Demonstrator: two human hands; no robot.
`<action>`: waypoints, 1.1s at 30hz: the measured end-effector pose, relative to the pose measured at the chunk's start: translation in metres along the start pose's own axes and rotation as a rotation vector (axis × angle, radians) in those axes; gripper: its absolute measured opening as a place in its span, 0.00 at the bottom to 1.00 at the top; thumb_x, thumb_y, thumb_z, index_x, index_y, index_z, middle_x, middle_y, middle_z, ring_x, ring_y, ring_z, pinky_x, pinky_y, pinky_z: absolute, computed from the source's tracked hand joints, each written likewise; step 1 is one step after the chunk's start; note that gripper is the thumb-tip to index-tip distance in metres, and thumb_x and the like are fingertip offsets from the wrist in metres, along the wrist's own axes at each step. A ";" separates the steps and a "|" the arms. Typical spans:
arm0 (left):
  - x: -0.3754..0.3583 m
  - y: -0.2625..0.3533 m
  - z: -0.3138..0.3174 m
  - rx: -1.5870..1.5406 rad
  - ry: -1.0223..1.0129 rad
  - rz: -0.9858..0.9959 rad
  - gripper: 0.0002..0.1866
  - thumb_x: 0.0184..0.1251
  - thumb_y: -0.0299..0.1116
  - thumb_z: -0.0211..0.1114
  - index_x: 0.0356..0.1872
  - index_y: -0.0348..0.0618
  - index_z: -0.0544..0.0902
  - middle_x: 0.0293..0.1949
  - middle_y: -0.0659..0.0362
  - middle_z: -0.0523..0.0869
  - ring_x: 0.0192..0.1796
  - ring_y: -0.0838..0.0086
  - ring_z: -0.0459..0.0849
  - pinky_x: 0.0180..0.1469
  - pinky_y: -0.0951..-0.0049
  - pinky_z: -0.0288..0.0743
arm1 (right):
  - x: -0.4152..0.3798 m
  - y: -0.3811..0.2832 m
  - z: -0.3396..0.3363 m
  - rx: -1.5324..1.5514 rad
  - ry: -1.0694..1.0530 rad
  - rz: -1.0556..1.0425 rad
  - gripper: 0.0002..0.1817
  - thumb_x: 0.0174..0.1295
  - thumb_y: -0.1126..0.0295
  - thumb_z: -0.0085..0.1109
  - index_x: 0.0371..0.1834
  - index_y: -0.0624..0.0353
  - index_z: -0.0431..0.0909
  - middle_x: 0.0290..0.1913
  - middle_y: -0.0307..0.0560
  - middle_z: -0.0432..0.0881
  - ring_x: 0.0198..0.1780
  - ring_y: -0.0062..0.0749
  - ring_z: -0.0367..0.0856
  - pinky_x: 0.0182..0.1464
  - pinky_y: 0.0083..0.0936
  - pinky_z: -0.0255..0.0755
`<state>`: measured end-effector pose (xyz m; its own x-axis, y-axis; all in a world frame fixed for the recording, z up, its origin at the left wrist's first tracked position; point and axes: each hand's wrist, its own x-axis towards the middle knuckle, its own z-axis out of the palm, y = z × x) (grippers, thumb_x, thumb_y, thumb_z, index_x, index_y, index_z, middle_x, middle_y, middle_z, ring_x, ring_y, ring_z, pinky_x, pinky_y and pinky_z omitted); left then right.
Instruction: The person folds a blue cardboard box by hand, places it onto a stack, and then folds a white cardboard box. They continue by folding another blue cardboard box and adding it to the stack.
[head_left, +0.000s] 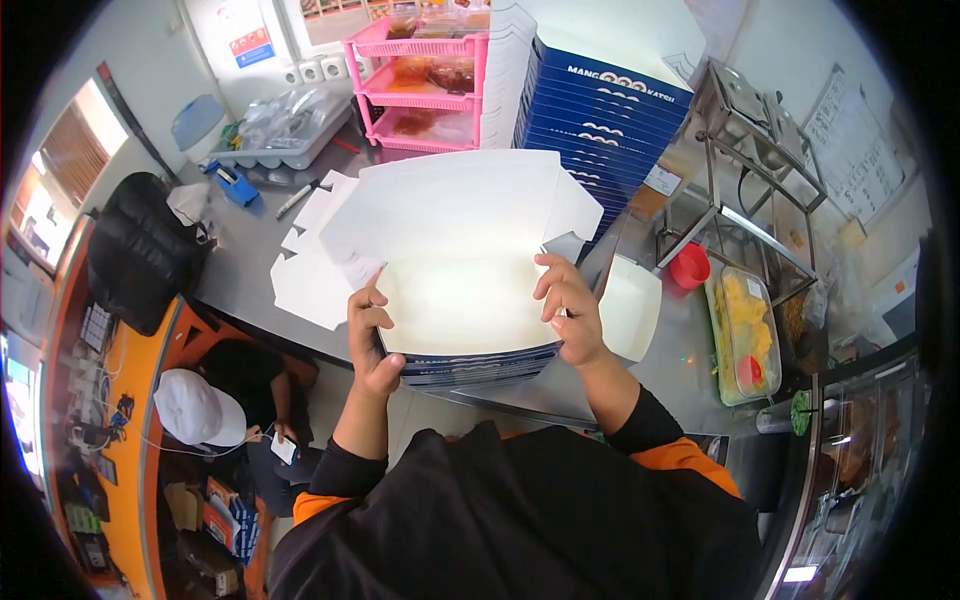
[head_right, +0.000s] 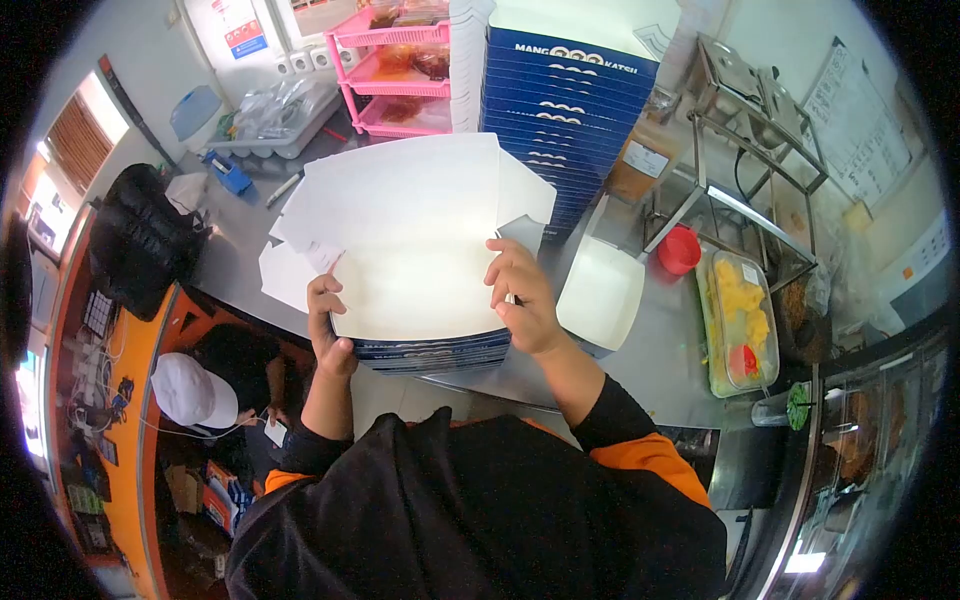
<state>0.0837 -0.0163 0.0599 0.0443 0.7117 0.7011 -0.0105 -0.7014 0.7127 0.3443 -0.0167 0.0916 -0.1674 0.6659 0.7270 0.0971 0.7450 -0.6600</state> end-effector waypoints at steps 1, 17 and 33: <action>-0.001 -0.001 0.000 -0.012 0.009 0.001 0.25 0.45 0.55 0.60 0.31 0.43 0.67 0.44 0.54 0.63 0.57 0.61 0.60 0.61 0.63 0.46 | 0.000 0.001 0.000 0.002 -0.011 0.001 0.05 0.38 0.68 0.46 0.14 0.57 0.65 0.28 0.47 0.70 0.42 0.43 0.68 0.58 0.44 0.56; -0.008 0.013 0.001 0.028 -0.009 0.025 0.38 0.47 0.53 0.63 0.56 0.38 0.66 0.63 0.41 0.56 0.66 0.53 0.57 0.64 0.58 0.51 | -0.060 0.067 -0.174 -0.392 0.716 0.521 0.22 0.47 0.66 0.60 0.47 0.62 0.74 0.46 0.50 0.77 0.48 0.41 0.76 0.50 0.30 0.68; -0.017 0.013 0.002 0.001 0.141 -0.074 0.32 0.50 0.46 0.62 0.53 0.35 0.68 0.61 0.45 0.60 0.64 0.57 0.60 0.64 0.60 0.53 | -0.169 0.015 -0.235 0.248 0.405 1.144 0.21 0.56 0.66 0.53 0.51 0.68 0.69 0.41 0.49 0.79 0.37 0.36 0.80 0.35 0.30 0.75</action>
<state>0.0852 -0.0373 0.0574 -0.0961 0.7599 0.6429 -0.0118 -0.6467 0.7627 0.6042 -0.1086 0.0036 0.2105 0.9257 -0.3141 -0.2080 -0.2716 -0.9397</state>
